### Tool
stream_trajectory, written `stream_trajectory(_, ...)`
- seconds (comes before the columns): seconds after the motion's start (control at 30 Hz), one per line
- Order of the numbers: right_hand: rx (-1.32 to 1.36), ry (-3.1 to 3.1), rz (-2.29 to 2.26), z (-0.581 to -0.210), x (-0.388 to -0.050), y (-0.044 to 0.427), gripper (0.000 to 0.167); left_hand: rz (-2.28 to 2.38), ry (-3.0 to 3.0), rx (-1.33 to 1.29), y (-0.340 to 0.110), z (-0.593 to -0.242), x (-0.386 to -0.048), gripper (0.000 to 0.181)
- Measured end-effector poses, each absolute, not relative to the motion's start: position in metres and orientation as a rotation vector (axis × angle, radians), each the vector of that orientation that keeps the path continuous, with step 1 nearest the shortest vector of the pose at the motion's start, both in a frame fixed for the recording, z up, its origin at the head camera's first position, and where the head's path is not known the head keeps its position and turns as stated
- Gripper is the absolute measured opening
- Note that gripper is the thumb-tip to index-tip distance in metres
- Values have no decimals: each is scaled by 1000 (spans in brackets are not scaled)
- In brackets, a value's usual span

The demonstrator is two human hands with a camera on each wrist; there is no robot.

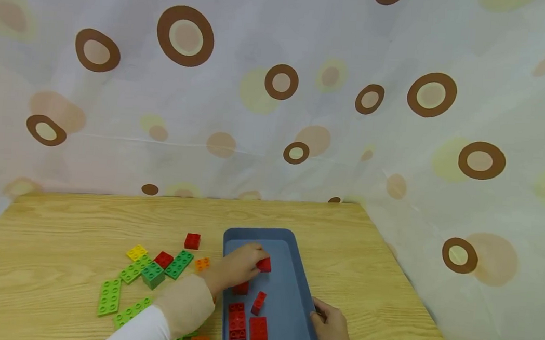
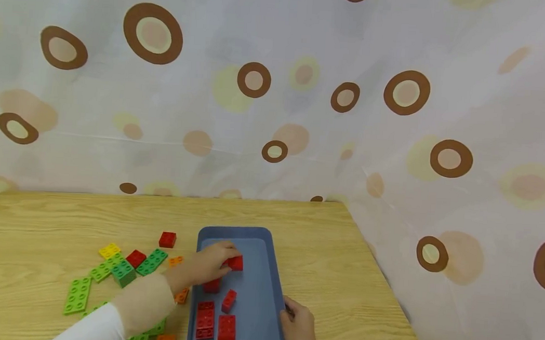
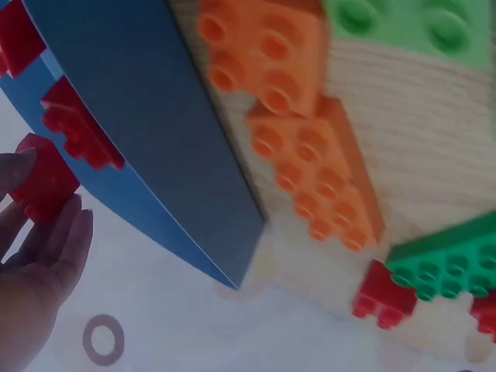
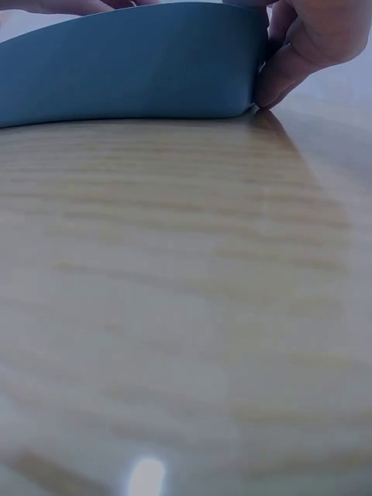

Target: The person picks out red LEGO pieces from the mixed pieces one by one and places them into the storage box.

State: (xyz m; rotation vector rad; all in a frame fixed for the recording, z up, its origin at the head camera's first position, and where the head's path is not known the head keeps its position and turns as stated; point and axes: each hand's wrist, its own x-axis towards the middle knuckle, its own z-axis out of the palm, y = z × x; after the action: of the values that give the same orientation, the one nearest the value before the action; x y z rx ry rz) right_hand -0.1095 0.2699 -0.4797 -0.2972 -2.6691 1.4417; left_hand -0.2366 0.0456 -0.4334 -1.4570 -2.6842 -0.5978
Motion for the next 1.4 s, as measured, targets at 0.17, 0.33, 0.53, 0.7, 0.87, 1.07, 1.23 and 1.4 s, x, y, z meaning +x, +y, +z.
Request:
stream_trajectory(0.17,-246,-2660,1448,-482,-112,265,35,-516,-2710,-1473,50,-441,-232,22)
stream_trajectory(0.33,-228,-2674,1462,-483,-114,259,35,-481,-2798,-1439,45,-450,-230,16)
stream_trajectory(0.53,-240,-2673,1482,-482,-114,257,36,-519,-2868,-1415,43,-454,-230,15)
stream_trajectory(0.7,-223,-2669,1454,-481,-115,257,35,-557,-2939,-1368,44,-453,-229,26)
stream_trajectory(0.87,-221,-2676,1433,-483,-114,259,35,-559,-3007,-1347,47,-453,-229,38)
stream_trajectory(1.07,-261,-2671,1443,-481,-111,263,35,-590,-2970,-1406,47,-453,-229,41)
stream_trajectory(1.23,-259,-2681,1412,-480,-111,266,35,-789,-2800,-1411,31,-447,-235,41)
stream_trajectory(1.4,-222,-2671,1389,-478,-114,268,34,-943,-2807,-1187,-4,-433,-243,43)
